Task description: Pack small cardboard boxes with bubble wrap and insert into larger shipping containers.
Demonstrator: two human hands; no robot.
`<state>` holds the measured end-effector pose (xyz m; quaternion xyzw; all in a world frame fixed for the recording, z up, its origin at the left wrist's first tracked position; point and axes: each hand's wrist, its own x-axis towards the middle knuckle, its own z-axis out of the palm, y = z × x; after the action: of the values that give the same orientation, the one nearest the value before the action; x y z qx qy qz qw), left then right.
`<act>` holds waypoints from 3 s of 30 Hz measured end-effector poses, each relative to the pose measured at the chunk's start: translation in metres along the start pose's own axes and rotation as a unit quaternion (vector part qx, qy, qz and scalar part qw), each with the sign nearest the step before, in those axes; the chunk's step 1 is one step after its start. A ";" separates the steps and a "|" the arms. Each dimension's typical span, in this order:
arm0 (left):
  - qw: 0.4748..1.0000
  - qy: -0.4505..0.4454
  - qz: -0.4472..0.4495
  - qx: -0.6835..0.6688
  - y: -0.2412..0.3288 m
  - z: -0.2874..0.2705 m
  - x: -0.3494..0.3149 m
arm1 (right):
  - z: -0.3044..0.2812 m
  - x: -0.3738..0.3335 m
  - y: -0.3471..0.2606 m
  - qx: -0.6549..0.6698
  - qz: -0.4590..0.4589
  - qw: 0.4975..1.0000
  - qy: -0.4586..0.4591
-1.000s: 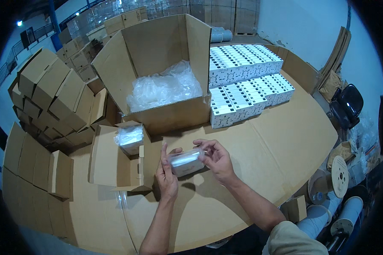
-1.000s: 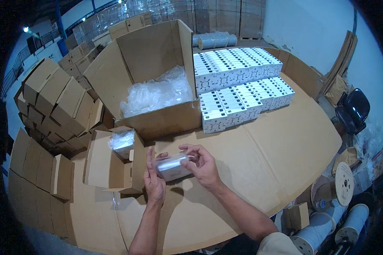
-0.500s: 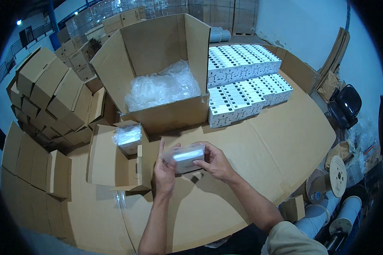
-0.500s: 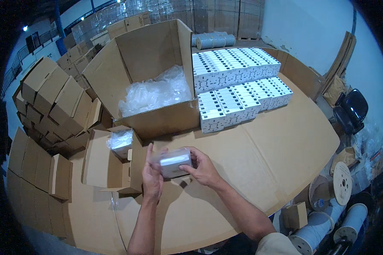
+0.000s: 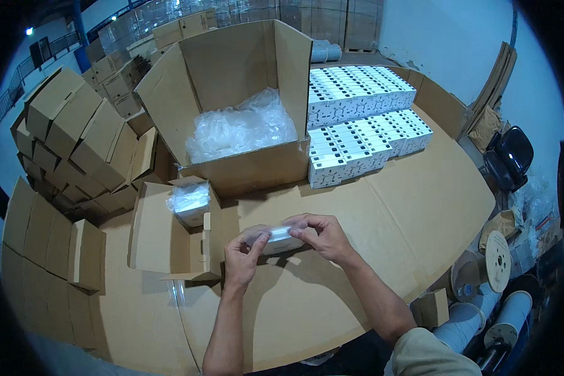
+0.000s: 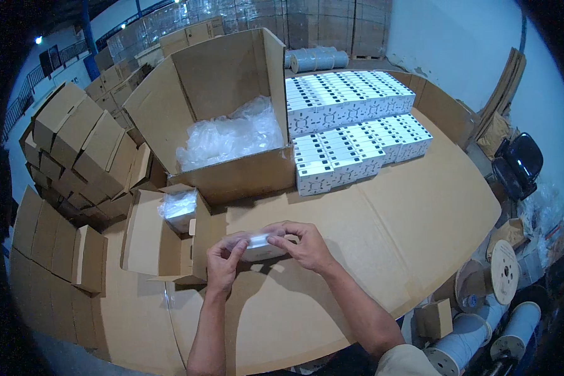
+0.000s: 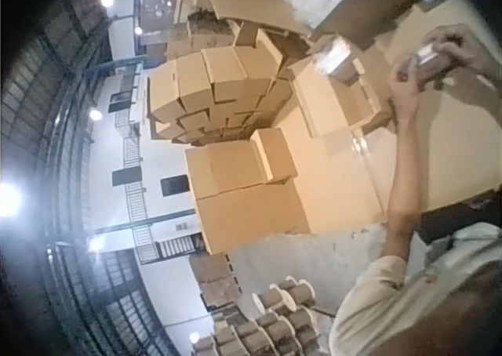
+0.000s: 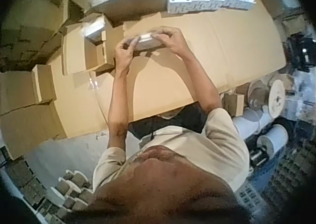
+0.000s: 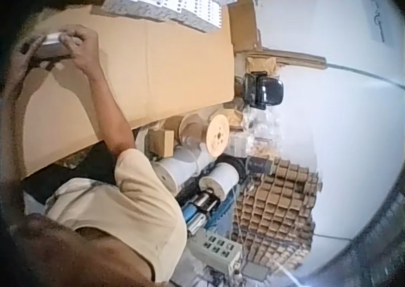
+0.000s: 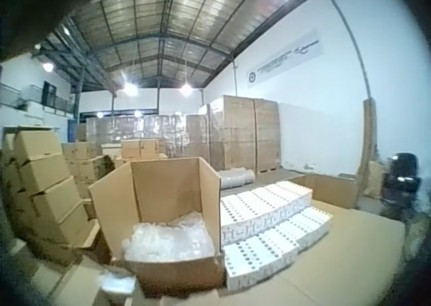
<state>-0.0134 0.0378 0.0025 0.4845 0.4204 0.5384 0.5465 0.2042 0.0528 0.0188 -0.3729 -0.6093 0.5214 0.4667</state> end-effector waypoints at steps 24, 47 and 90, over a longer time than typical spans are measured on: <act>0.986 0.153 0.042 0.043 -0.003 0.018 0.000 | 0.000 0.000 0.002 -0.083 -0.143 0.986 -0.030; 0.884 0.021 0.313 0.345 0.017 0.013 -0.004 | 0.001 -0.001 -0.005 -0.142 -0.031 0.989 -0.001; 0.764 -0.027 0.072 0.640 0.018 -0.006 -0.179 | 0.070 0.091 -0.052 -0.245 -0.222 0.944 0.022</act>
<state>-0.0343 -0.1407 0.0082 0.7652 0.6162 0.1687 0.0795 0.1131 0.1091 0.0846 -0.3427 -0.7750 0.2310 0.4781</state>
